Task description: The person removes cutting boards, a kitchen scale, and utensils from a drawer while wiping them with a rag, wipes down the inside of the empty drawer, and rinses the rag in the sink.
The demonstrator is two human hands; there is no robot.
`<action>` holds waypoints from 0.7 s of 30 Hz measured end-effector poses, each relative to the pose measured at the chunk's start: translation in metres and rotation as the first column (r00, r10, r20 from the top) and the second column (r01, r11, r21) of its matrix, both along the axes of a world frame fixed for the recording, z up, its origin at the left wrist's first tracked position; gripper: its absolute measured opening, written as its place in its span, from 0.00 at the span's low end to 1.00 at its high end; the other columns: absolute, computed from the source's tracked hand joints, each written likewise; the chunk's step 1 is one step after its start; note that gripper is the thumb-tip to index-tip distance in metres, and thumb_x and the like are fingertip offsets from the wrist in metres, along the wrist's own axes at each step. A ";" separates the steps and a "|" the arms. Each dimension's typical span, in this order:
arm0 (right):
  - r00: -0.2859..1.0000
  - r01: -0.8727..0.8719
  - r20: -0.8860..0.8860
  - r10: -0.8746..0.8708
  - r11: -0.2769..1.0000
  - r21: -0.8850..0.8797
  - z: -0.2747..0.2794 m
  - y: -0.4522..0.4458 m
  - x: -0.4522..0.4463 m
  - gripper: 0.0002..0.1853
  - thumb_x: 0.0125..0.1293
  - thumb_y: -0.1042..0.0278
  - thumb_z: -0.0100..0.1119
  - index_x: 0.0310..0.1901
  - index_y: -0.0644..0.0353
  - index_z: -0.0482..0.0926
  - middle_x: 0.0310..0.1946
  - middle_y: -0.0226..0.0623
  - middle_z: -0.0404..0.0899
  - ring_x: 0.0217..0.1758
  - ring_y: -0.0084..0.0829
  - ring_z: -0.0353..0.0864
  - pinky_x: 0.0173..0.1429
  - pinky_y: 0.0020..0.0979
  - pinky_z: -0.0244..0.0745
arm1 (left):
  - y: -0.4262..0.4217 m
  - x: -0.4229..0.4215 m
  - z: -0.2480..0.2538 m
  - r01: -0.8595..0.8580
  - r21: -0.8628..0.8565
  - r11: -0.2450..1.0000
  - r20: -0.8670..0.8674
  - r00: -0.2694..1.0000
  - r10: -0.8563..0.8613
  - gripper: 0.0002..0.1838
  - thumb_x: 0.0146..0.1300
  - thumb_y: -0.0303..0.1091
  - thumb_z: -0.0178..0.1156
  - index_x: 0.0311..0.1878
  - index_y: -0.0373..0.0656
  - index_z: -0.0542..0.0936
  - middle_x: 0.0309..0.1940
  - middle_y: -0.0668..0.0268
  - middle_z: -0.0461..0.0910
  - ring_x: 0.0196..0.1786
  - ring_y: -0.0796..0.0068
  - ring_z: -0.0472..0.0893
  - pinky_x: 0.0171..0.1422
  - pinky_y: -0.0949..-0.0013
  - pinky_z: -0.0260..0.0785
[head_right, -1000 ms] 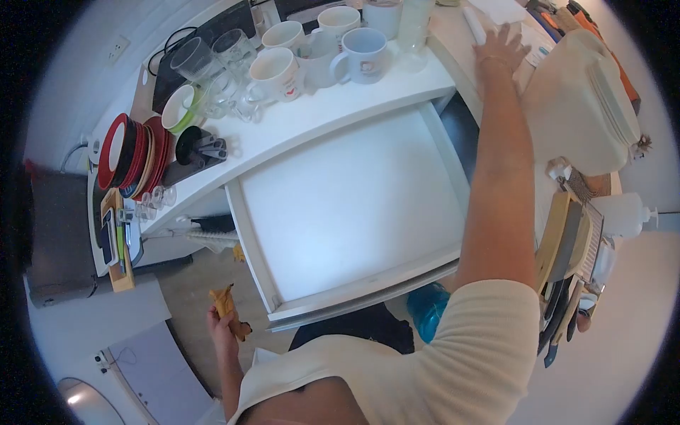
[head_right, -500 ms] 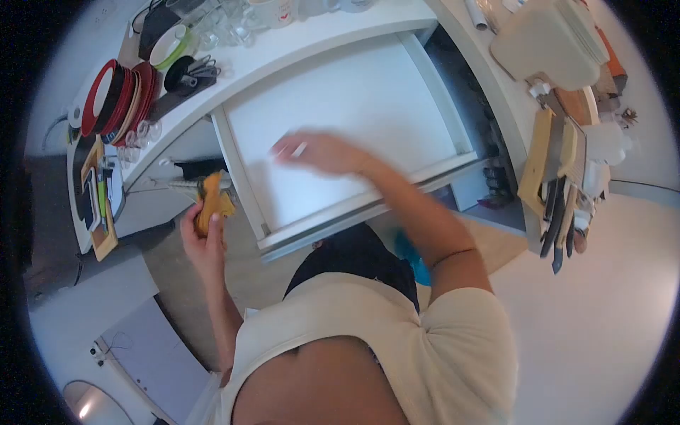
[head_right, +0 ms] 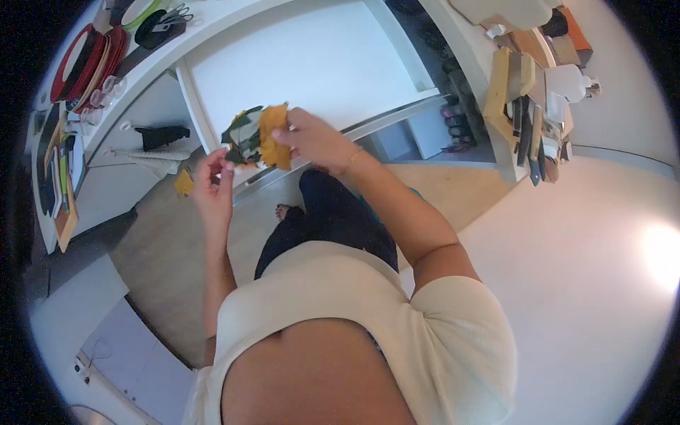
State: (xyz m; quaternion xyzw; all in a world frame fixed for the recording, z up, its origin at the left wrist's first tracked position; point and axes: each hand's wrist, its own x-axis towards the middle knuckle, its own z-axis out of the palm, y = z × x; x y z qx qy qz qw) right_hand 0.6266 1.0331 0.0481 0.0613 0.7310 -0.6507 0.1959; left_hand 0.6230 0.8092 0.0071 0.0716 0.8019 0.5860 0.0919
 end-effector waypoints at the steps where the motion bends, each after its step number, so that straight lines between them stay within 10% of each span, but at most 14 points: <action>1: 0.993 0.115 0.027 -0.114 0.993 -0.039 0.009 0.009 0.002 0.16 0.66 0.61 0.52 0.51 0.61 0.73 0.43 0.36 0.71 0.44 0.26 0.74 0.44 0.28 0.75 | 0.000 0.000 0.003 -0.017 -0.128 0.992 -0.192 0.981 -0.008 0.15 0.57 0.25 0.57 0.50 0.42 0.76 0.41 0.60 0.76 0.44 0.67 0.76 0.44 0.70 0.69; 6: 0.887 0.453 -0.204 -0.414 0.866 0.211 -0.001 0.112 -0.017 0.15 0.66 0.65 0.53 0.53 0.57 0.72 0.40 0.28 0.76 0.44 0.22 0.76 0.44 0.27 0.76 | 0.020 0.002 -0.017 0.065 -0.642 0.764 -0.296 0.898 -0.326 0.21 0.62 0.49 0.54 0.50 0.43 0.77 0.47 0.57 0.77 0.52 0.62 0.75 0.64 0.52 0.54; 10: 0.801 0.585 -0.315 -0.509 0.775 0.238 -0.014 0.192 -0.046 0.13 0.64 0.68 0.54 0.49 0.63 0.73 0.39 0.34 0.75 0.39 0.25 0.78 0.39 0.27 0.77 | 0.048 0.004 -0.063 -0.041 -0.726 0.687 -0.373 0.863 -0.342 0.33 0.60 0.63 0.47 0.49 0.40 0.77 0.46 0.57 0.78 0.51 0.63 0.77 0.71 0.47 0.39; 12: 0.781 0.613 -0.356 -0.513 0.739 0.281 -0.024 0.218 -0.063 0.13 0.64 0.68 0.54 0.48 0.64 0.74 0.39 0.35 0.75 0.39 0.25 0.78 0.38 0.27 0.77 | 0.061 0.005 -0.044 0.178 -0.771 0.611 -0.053 0.939 -0.340 0.39 0.56 0.69 0.45 0.46 0.38 0.78 0.40 0.59 0.80 0.46 0.62 0.79 0.73 0.46 0.34; 14: 0.734 0.679 -0.353 -0.581 0.646 0.349 -0.035 0.233 -0.079 0.12 0.64 0.68 0.54 0.46 0.65 0.74 0.38 0.35 0.74 0.38 0.25 0.77 0.35 0.28 0.77 | 0.067 0.009 -0.047 0.117 -0.774 0.623 -0.096 0.950 -0.298 0.39 0.52 0.71 0.49 0.44 0.38 0.79 0.36 0.60 0.80 0.42 0.62 0.81 0.73 0.46 0.34; 18: 0.775 0.631 -0.567 -0.278 0.299 0.716 -0.081 0.240 -0.128 0.17 0.63 0.61 0.53 0.47 0.67 0.74 0.41 0.48 0.74 0.44 0.45 0.78 0.47 0.41 0.74 | 0.072 0.020 -0.049 0.044 -0.768 0.640 -0.104 0.976 -0.192 0.38 0.48 0.70 0.55 0.45 0.40 0.79 0.36 0.62 0.80 0.44 0.63 0.79 0.71 0.40 0.33; 21: 0.875 0.473 -0.480 -0.059 0.313 0.824 -0.174 0.249 -0.169 0.21 0.66 0.55 0.46 0.48 0.66 0.74 0.52 0.55 0.70 0.57 0.51 0.69 0.62 0.43 0.63 | 0.077 0.021 -0.052 -0.061 -0.749 0.660 -0.197 0.971 -0.133 0.34 0.50 0.66 0.56 0.43 0.42 0.78 0.38 0.65 0.79 0.46 0.65 0.77 0.70 0.40 0.37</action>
